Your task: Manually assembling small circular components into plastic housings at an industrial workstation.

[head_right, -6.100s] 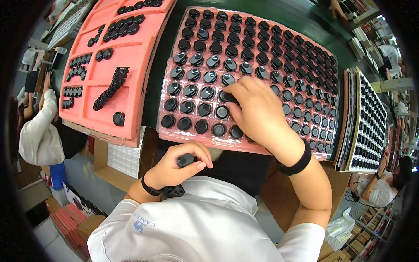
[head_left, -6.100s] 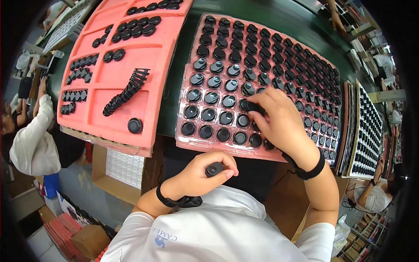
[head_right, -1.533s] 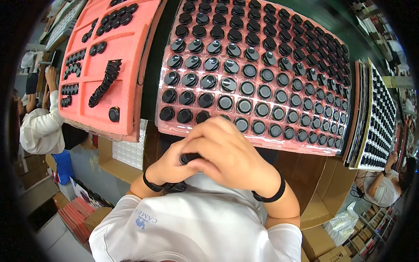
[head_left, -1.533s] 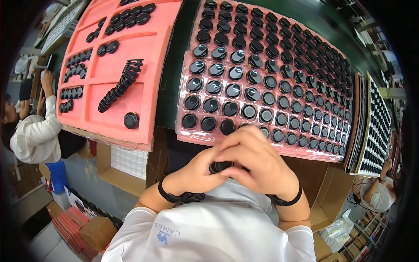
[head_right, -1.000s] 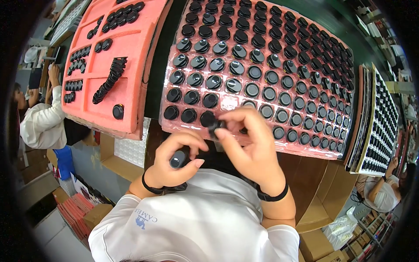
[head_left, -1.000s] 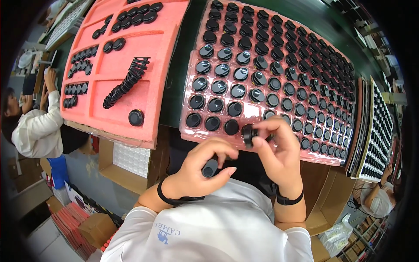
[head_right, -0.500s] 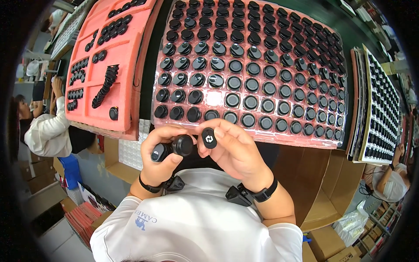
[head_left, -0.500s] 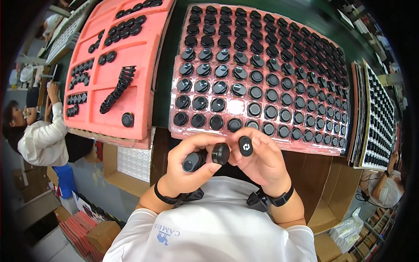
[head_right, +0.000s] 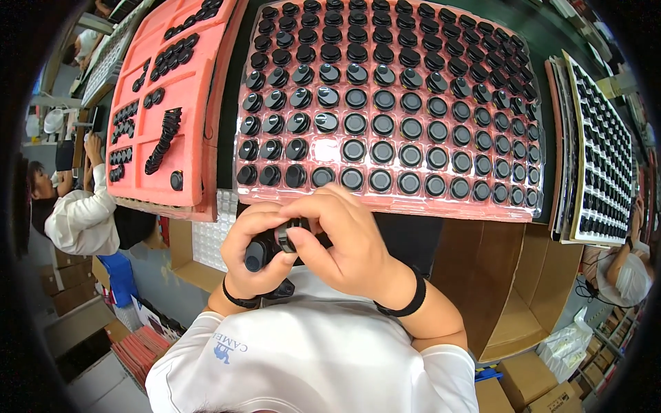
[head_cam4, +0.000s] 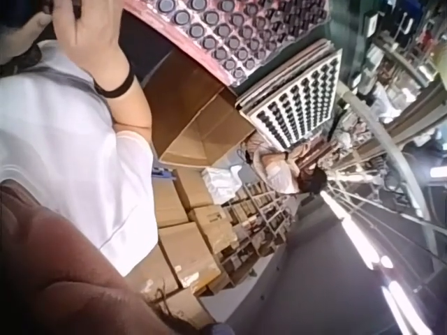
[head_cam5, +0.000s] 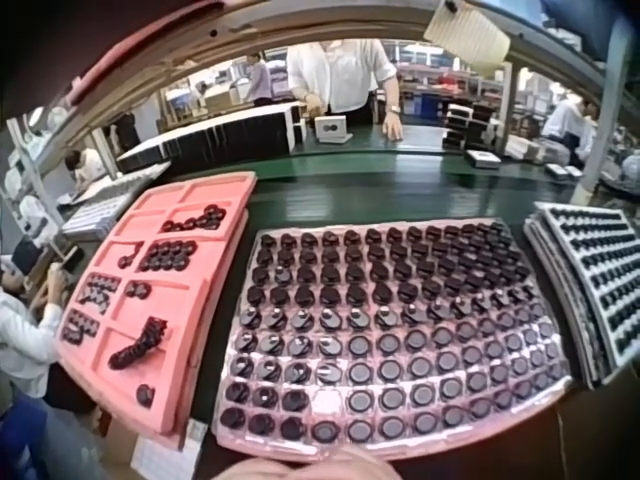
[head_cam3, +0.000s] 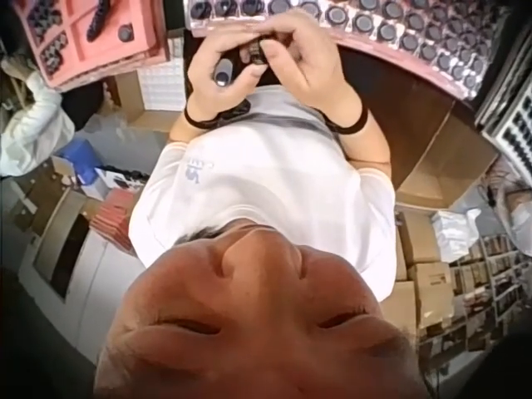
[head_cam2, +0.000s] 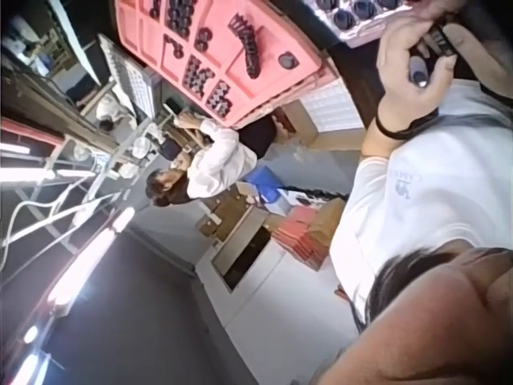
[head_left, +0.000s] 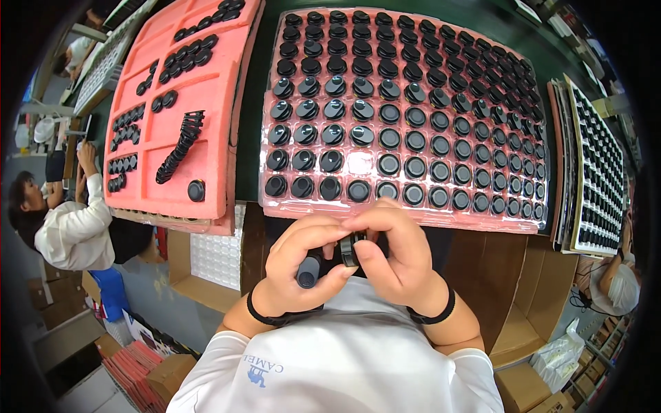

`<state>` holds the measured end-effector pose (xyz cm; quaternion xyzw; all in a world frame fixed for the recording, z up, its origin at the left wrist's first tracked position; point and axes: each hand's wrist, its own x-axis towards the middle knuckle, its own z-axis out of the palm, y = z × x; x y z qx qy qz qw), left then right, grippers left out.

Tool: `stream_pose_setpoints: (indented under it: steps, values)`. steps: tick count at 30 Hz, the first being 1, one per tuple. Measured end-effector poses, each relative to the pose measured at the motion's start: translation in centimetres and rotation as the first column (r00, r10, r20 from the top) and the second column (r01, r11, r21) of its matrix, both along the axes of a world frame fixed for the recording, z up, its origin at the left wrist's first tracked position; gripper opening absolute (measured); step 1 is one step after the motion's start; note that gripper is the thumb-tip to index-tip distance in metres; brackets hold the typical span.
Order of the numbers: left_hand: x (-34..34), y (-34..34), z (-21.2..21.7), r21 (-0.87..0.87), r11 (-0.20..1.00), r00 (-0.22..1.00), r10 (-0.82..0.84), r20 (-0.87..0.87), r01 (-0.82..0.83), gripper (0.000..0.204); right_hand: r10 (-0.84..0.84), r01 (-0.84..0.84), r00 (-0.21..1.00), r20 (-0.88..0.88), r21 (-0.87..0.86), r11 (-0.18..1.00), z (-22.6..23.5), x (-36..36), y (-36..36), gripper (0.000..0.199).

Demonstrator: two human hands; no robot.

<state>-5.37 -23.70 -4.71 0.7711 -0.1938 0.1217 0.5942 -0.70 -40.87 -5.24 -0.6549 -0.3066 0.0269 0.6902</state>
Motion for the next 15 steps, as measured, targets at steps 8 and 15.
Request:
stream_pose_setpoints:
  steps: [8, 15]
  values:
    - [-0.3, -0.1, 0.2, -0.058, 0.998, 0.998, -0.002, -0.060, -0.002, 0.043, 0.077, -0.040, 0.966, -0.247, 0.150, 0.988, 0.4, -0.6, 0.2, 0.025]
    - [-0.3, 0.2, 0.3, -0.051, 0.998, 0.998, -0.029, -0.050, 0.026, 0.043, 0.083, -0.077, 0.987, -0.137, 0.048, 0.996, 1.2, -0.2, -0.2, 0.024]
